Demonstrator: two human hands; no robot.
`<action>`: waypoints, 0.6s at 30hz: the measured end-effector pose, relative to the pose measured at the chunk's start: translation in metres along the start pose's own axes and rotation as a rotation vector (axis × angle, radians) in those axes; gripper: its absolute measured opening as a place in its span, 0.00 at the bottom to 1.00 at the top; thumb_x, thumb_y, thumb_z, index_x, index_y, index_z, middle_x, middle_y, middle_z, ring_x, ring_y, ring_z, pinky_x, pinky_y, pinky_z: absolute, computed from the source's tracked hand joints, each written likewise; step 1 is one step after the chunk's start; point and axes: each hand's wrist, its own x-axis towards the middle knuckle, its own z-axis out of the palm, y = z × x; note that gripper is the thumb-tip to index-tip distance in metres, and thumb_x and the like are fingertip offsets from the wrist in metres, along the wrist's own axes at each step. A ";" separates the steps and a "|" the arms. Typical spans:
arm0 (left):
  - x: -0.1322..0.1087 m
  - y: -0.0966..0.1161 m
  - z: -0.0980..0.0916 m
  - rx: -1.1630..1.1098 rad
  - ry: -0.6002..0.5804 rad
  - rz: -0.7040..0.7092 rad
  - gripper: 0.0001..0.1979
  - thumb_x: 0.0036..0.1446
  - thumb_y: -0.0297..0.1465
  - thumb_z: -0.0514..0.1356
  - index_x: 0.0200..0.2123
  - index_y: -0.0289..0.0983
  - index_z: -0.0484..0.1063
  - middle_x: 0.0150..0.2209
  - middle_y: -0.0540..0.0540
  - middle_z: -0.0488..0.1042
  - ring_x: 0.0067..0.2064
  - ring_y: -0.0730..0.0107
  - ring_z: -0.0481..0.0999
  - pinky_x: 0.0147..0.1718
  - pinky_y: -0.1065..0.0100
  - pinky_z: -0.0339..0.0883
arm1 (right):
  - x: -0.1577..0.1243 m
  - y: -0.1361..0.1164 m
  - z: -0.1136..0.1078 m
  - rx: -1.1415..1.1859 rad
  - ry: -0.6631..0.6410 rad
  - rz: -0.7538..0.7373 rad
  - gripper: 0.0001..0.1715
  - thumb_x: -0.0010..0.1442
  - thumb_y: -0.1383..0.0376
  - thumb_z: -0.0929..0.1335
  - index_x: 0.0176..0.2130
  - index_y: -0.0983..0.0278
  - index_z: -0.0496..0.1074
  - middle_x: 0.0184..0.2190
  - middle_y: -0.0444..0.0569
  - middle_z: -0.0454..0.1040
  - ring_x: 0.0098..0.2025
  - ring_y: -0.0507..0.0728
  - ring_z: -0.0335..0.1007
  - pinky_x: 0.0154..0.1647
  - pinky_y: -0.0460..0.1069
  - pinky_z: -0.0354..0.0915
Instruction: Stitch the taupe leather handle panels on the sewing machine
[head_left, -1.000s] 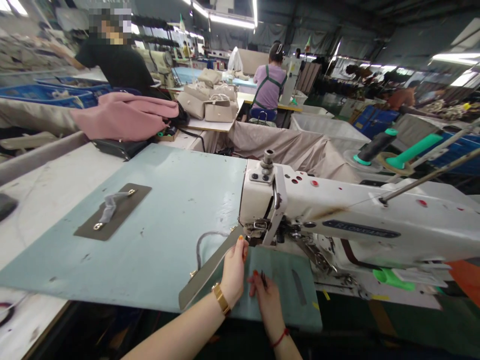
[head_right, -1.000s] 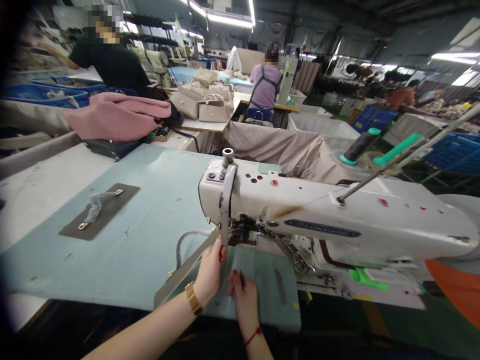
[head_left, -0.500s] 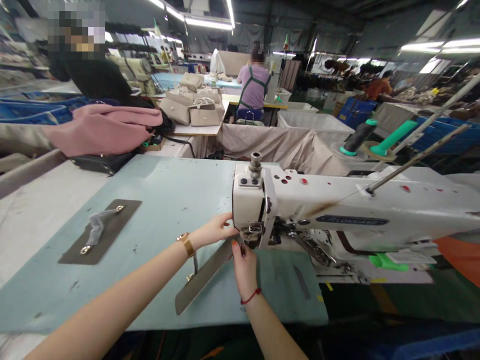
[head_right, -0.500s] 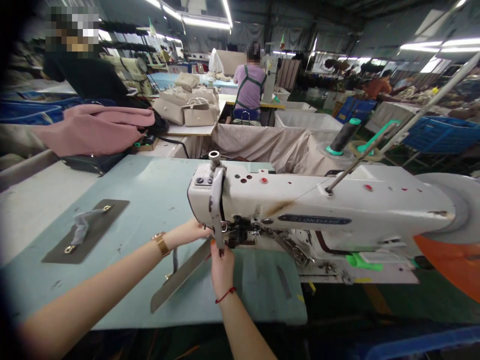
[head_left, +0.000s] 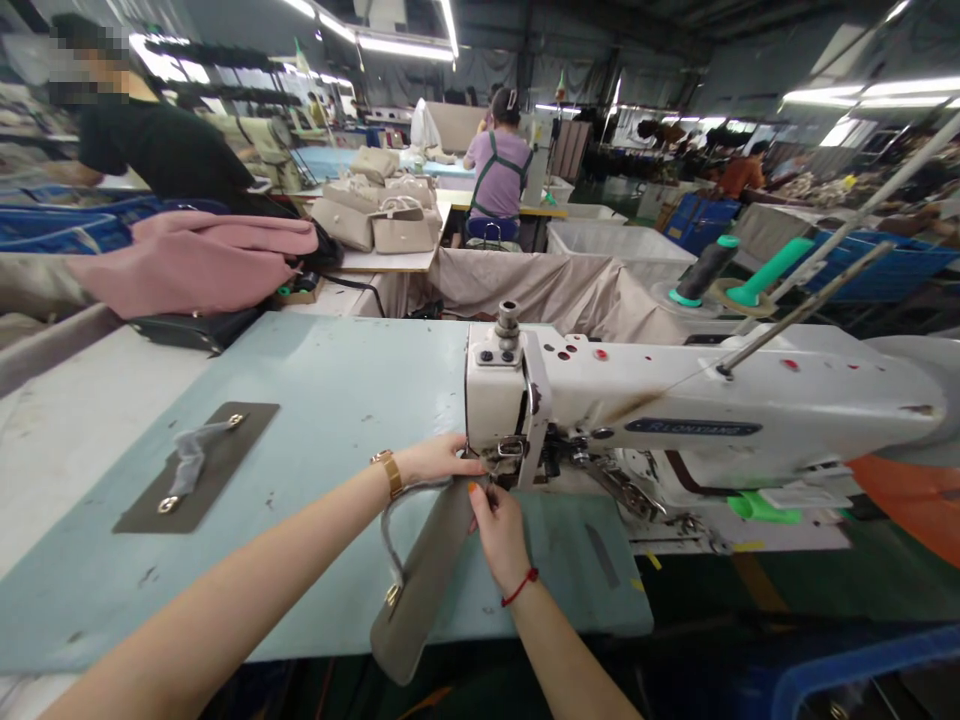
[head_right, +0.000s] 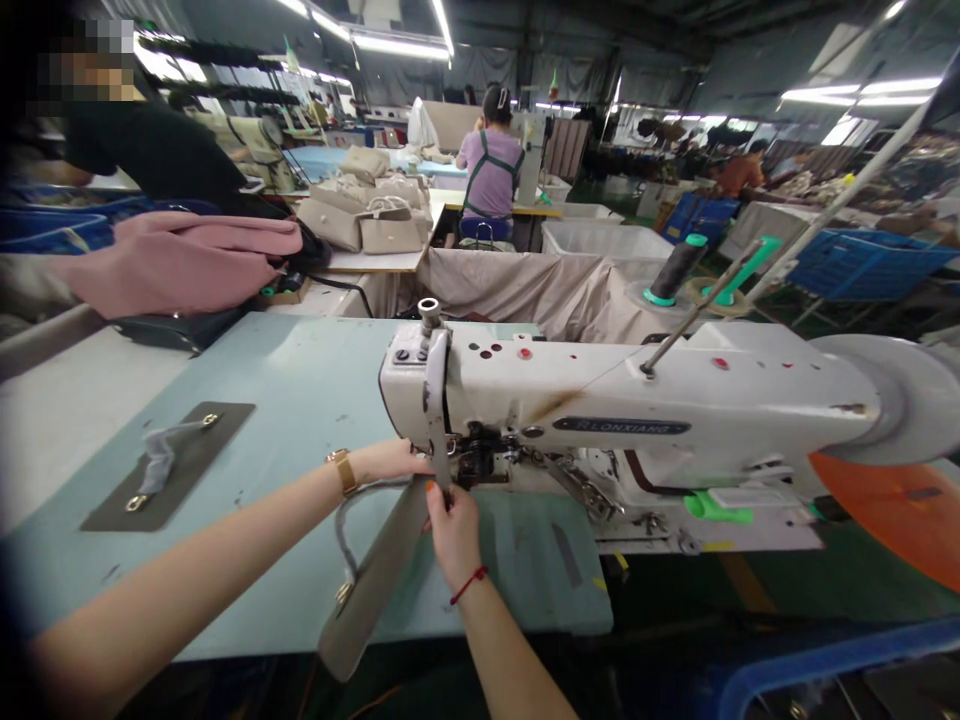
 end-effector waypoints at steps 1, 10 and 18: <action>-0.002 -0.002 0.004 -0.018 0.018 -0.001 0.18 0.45 0.36 0.65 0.41 0.38 0.78 0.44 0.47 0.79 0.47 0.57 0.73 0.50 0.63 0.63 | 0.000 0.000 -0.004 0.006 -0.014 0.000 0.21 0.59 0.54 0.62 0.22 0.64 0.64 0.16 0.43 0.64 0.20 0.52 0.61 0.21 0.45 0.54; -0.020 -0.018 0.038 -0.061 0.270 -0.091 0.16 0.49 0.40 0.62 0.38 0.35 0.77 0.40 0.45 0.78 0.43 0.58 0.73 0.43 0.64 0.64 | 0.004 -0.006 -0.043 0.058 -0.203 0.005 0.21 0.57 0.52 0.66 0.25 0.67 0.68 0.21 0.44 0.67 0.24 0.51 0.58 0.23 0.44 0.54; -0.023 -0.017 0.032 -0.083 0.296 -0.080 0.15 0.47 0.41 0.64 0.35 0.36 0.77 0.36 0.47 0.78 0.40 0.62 0.73 0.40 0.68 0.63 | 0.001 0.001 -0.047 0.098 -0.246 0.056 0.22 0.56 0.50 0.66 0.26 0.67 0.68 0.23 0.45 0.69 0.25 0.51 0.61 0.25 0.44 0.57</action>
